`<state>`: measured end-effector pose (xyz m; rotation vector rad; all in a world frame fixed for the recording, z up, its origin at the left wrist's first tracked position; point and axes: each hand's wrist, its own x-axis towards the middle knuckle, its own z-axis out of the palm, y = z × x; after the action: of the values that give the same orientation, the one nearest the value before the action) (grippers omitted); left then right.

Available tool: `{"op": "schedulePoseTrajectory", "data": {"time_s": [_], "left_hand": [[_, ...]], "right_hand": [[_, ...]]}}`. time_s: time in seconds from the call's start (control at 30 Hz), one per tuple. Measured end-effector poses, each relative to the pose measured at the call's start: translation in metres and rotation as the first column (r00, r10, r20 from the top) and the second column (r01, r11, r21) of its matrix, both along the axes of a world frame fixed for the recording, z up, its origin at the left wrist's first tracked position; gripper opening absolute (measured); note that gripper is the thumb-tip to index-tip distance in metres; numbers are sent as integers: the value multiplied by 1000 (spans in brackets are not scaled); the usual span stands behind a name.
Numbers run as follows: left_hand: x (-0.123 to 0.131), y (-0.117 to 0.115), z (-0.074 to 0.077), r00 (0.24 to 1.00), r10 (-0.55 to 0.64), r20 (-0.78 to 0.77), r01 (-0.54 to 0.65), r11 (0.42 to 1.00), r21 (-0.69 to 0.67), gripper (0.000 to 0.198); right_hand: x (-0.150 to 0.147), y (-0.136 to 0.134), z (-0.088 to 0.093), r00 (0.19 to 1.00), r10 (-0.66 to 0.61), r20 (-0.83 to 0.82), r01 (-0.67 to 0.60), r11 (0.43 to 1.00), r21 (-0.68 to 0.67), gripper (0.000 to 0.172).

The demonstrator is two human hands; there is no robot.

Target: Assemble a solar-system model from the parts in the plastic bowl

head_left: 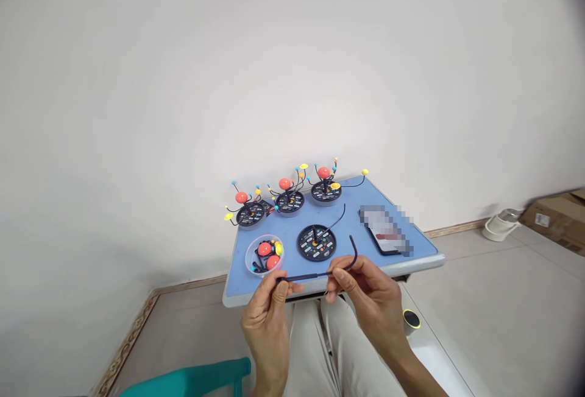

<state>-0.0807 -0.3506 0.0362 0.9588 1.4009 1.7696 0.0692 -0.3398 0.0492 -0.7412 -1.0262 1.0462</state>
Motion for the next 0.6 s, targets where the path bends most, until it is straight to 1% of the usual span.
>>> {"op": "schedulePoseTrajectory", "data": {"time_s": [0.1, 0.27, 0.43, 0.5, 0.6], "left_hand": [[3, 1, -6, 998, -24, 51, 25, 1000, -16, 32], [6, 2, -20, 993, 45, 107, -41, 999, -35, 36], [9, 7, -27, 995, 46, 86, -39, 996, -75, 40], [14, 13, -28, 996, 26, 83, -19, 997, -79, 42], [25, 30, -29, 993, -59, 99, 67, 995, -73, 44]], "right_hand": [[-3, 2, -3, 1000, -19, -20, 18, 998, -53, 15], [-9, 5, -10, 999, -25, -27, 22, 995, -99, 19], [-12, 7, -29, 997, -62, -41, 54, 984, -168, 25], [-11, 11, -38, 996, -80, -50, 68, 976, -205, 27], [-6, 26, -48, 988, -111, -106, 83, 968, -236, 29]]}}
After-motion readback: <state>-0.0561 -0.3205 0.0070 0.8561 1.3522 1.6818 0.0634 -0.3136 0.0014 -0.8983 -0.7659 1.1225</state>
